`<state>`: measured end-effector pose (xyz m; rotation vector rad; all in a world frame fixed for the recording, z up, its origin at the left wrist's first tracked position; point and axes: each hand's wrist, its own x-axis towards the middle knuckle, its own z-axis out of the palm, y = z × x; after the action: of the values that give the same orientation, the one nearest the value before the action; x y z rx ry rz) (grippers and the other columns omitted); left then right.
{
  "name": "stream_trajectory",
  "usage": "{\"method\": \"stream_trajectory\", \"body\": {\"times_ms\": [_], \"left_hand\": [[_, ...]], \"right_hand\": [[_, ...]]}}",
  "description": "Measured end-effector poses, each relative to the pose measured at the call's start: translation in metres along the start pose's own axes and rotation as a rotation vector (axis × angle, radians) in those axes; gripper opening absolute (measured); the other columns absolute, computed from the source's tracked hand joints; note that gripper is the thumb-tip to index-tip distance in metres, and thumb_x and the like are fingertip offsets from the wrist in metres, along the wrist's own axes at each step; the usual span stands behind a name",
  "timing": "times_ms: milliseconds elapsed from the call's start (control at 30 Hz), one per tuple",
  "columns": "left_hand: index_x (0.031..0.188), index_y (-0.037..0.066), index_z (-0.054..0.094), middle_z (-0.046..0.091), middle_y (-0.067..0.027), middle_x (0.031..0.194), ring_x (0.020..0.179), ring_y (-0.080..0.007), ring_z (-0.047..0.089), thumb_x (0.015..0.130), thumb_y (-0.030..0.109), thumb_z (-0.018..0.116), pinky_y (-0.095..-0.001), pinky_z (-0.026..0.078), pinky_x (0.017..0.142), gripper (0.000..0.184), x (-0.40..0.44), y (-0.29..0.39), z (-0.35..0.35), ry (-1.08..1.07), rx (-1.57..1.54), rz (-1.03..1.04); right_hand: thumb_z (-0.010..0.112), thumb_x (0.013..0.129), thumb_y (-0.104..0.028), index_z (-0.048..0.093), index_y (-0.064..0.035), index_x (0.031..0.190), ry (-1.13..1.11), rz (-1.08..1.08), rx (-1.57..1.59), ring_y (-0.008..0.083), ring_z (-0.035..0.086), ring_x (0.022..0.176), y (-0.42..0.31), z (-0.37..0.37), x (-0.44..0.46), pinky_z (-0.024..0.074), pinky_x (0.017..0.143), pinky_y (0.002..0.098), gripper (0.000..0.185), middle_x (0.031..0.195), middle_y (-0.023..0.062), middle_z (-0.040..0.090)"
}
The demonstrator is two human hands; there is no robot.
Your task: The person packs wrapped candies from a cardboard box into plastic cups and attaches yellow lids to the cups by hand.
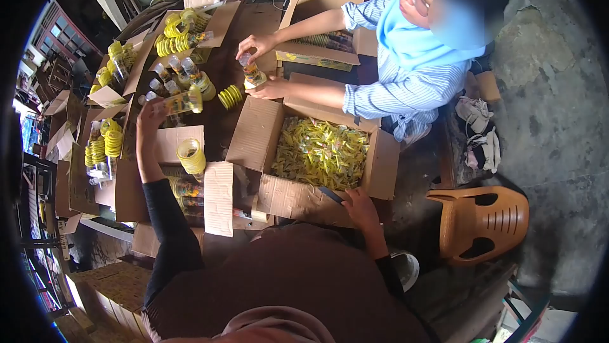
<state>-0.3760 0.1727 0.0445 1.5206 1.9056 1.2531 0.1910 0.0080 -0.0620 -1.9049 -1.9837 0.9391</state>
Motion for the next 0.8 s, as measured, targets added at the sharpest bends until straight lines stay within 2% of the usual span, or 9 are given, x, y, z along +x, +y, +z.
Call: {"method": "stream_trajectory", "body": {"times_ms": [33,100,300,367,433,667,733,767,800], "left_hand": [[0.112,0.011,0.065,0.066,-0.0029,0.098,0.087,-0.0127,0.058,0.079,0.012,0.074,-0.0277,0.046,0.077,0.035,-0.009,0.006,0.008,0.000,0.000,0.002],[0.114,0.006,0.062,0.065,-0.0027,0.100,0.091,-0.0119,0.059,0.081,0.008,0.071,-0.0269,0.047,0.079,0.034,-0.036,0.025,0.030,-0.168,-0.488,0.027],[0.114,0.004,0.057,0.062,-0.0056,0.107,0.097,-0.0141,0.059,0.083,0.005,0.069,-0.0279,0.049,0.084,0.033,-0.107,0.040,0.120,-0.393,-0.836,-0.224],[0.113,0.005,0.057,0.063,-0.0070,0.106,0.097,-0.0150,0.060,0.085,0.007,0.068,-0.0280,0.050,0.082,0.031,-0.134,0.054,0.149,-0.439,-0.843,-0.186],[0.114,0.005,0.057,0.064,-0.0077,0.103,0.094,-0.0155,0.062,0.085,0.010,0.069,-0.0281,0.050,0.080,0.031,-0.161,0.063,0.180,-0.498,-0.923,-0.242],[0.117,0.002,0.054,0.064,-0.0086,0.104,0.092,-0.0149,0.062,0.084,0.016,0.072,-0.0286,0.050,0.083,0.040,-0.199,0.083,0.217,-0.562,-0.951,-0.273],[0.118,0.000,0.052,0.063,-0.0113,0.106,0.093,-0.0169,0.062,0.081,0.022,0.076,-0.0303,0.049,0.085,0.049,-0.200,0.091,0.209,-0.588,-0.496,-0.145],[0.118,0.000,0.052,0.063,-0.0113,0.106,0.093,-0.0169,0.062,0.081,0.022,0.076,-0.0303,0.049,0.085,0.049,-0.201,0.089,0.210,-0.580,-0.495,-0.152],[0.117,-0.001,0.052,0.063,-0.0122,0.105,0.093,-0.0178,0.063,0.078,0.024,0.078,-0.0310,0.049,0.084,0.053,-0.204,0.084,0.213,-0.541,-0.352,0.052]], "right_hand": [[0.066,0.084,-0.020,0.057,-0.0030,0.121,-0.004,-0.005,0.004,0.0366,0.055,0.105,-0.001,-0.001,-0.001,0.0460,0.089,0.0413,0.041,0.114,0.0176,0.054],[0.066,0.084,-0.020,0.057,-0.0030,0.120,-0.004,-0.011,0.007,0.0367,0.055,0.105,-0.003,-0.002,0.000,0.0460,0.089,0.0413,0.041,0.114,0.0177,0.054],[0.066,0.086,-0.018,0.056,-0.0029,0.120,0.082,-0.230,0.064,0.0338,0.058,0.102,-0.015,0.006,0.015,0.0484,0.086,0.0390,0.039,0.111,0.0162,0.054],[0.065,0.089,-0.017,0.056,-0.0033,0.121,0.111,-0.281,0.407,0.0285,0.061,0.097,-0.032,0.008,0.026,0.0518,0.081,0.0350,0.036,0.110,0.0144,0.055],[0.064,0.090,-0.017,0.056,-0.0025,0.118,0.159,-0.336,0.434,0.0259,0.062,0.095,-0.050,0.004,0.035,0.0526,0.079,0.0331,0.032,0.108,0.0140,0.055],[0.063,0.092,-0.015,0.058,0.0040,0.096,0.162,-0.396,0.595,0.0180,0.053,0.071,-0.043,0.010,0.073,0.0466,0.065,0.0288,0.020,0.089,0.0108,0.052],[0.064,0.091,-0.016,0.059,0.0052,0.090,0.127,-0.414,0.728,0.0146,0.045,0.065,-0.042,0.007,0.076,0.0420,0.060,0.0286,0.022,0.079,0.0083,0.049],[0.064,0.091,-0.016,0.059,0.0052,0.090,0.117,-0.417,0.729,0.0146,0.045,0.065,-0.042,0.004,0.075,0.0420,0.060,0.0286,0.022,0.079,0.0083,0.049],[0.063,0.092,-0.016,0.060,0.0053,0.090,0.114,-0.439,0.626,0.0141,0.046,0.066,-0.040,0.002,0.074,0.0427,0.062,0.0288,0.022,0.078,0.0085,0.050]]}}
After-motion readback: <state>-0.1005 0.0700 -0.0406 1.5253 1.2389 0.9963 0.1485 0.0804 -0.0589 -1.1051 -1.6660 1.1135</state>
